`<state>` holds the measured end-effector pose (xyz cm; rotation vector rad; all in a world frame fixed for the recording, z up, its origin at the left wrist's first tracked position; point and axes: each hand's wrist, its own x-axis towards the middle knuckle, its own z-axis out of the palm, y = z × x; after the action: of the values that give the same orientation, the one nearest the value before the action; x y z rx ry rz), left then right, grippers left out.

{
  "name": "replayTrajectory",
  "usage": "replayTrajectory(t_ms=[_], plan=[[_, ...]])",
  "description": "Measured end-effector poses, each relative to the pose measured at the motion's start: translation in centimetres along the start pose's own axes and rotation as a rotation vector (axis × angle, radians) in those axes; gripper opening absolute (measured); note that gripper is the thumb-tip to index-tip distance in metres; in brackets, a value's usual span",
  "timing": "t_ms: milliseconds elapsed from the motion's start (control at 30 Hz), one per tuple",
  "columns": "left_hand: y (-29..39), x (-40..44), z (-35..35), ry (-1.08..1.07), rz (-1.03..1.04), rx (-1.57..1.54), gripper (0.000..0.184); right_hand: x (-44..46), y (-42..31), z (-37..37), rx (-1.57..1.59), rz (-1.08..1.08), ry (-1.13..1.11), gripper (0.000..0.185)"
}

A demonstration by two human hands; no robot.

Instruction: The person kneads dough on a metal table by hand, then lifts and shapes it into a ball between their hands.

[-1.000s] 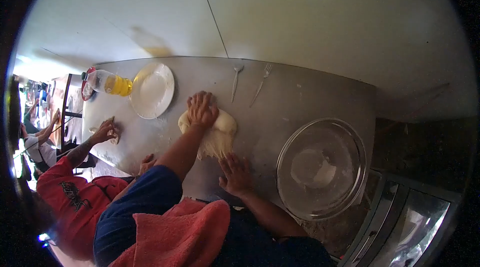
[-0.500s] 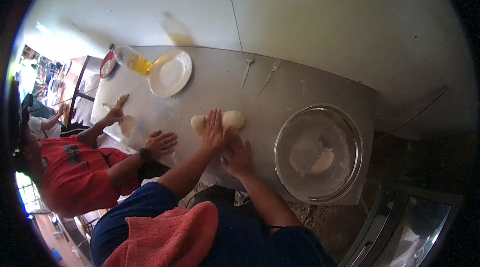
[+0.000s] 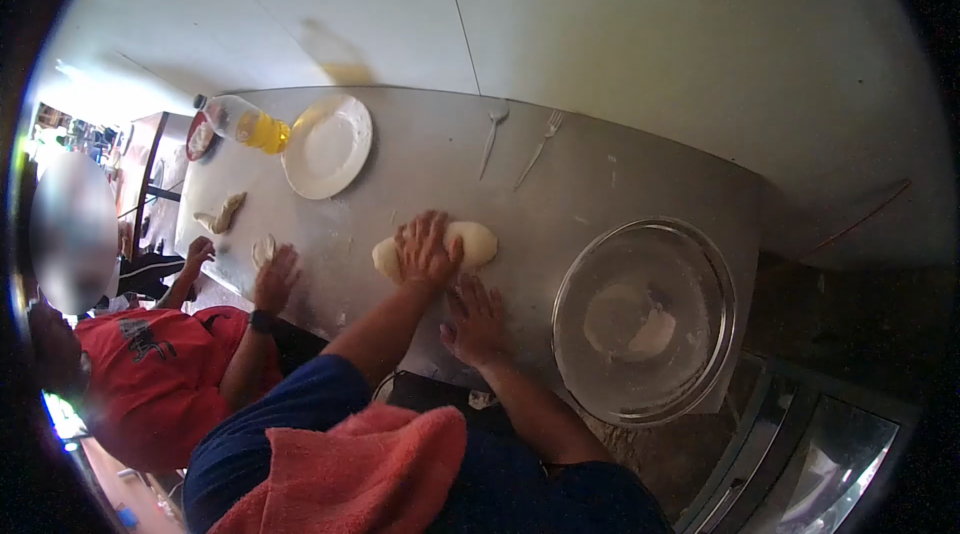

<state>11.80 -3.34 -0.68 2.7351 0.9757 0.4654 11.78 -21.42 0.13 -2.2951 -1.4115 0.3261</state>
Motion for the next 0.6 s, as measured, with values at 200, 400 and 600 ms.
replayTrajectory(t_ms=[200, 400, 600], plan=[[-3.4, 10.7, 2.4, 0.083, -0.02, 0.071, 0.053, 0.0, 0.1, 0.7, 0.013, 0.016, 0.006, 0.071], [-3.3, 10.1, 1.2, -0.094, -0.084, -0.028, 0.049, -0.5, 0.4, 0.9, -0.002, -0.007, 0.02, 0.074], [-3.5, -0.3, -0.7, -0.279, 0.009, -0.213, 0.067, -1.1, 1.0, 0.2, 0.019, -0.096, -0.014, 0.074]])
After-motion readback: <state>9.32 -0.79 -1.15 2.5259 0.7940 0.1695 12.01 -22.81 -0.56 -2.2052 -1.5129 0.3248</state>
